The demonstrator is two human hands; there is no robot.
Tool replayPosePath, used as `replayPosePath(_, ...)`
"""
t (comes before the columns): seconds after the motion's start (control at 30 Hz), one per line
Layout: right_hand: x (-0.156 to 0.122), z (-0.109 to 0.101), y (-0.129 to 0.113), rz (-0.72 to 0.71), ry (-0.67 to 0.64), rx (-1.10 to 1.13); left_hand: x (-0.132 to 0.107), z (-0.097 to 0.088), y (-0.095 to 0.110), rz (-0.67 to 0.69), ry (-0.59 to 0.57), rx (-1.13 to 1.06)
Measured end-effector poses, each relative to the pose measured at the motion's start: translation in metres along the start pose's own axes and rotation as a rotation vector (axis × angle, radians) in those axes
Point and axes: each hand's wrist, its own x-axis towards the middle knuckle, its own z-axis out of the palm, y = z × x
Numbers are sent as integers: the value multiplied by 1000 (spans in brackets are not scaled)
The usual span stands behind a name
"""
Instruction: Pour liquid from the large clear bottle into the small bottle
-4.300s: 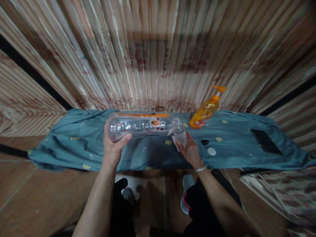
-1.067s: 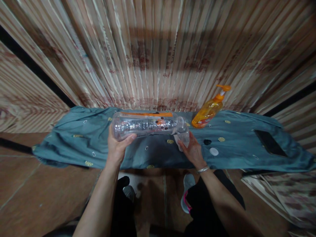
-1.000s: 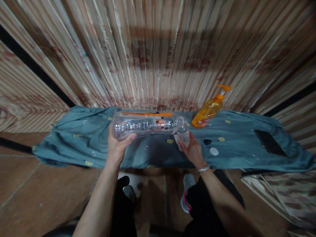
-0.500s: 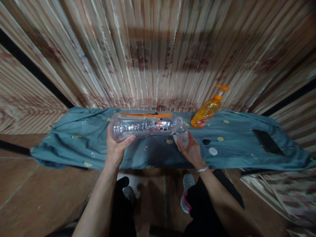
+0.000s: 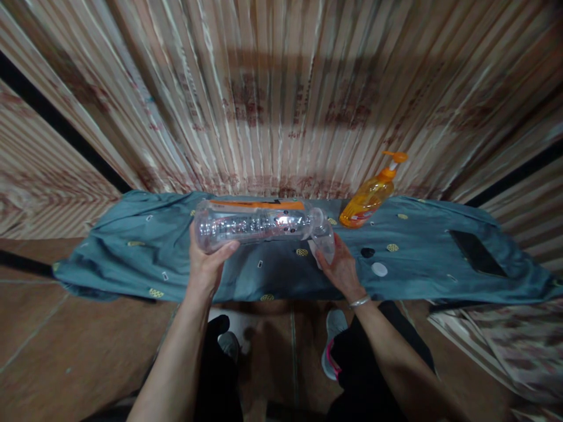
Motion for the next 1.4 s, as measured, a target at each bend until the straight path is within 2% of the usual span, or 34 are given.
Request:
replayPosePath(0.4, -1, 2, -2, 20, 19, 17, -2, 2, 4, -20, -3, 3)
replayPosePath(0.87, -4, 10, 1, -24, 66, -5, -6, 3, 9, -37, -21, 25)
replayPosePath(1.13, -4, 10, 1, -14, 54, -9, -5, 1, 7, -56, 7, 15)
replayPosePath(1.4, -3, 10, 0, 20, 42, 12, -4, -1, 4, -20, -21, 30)
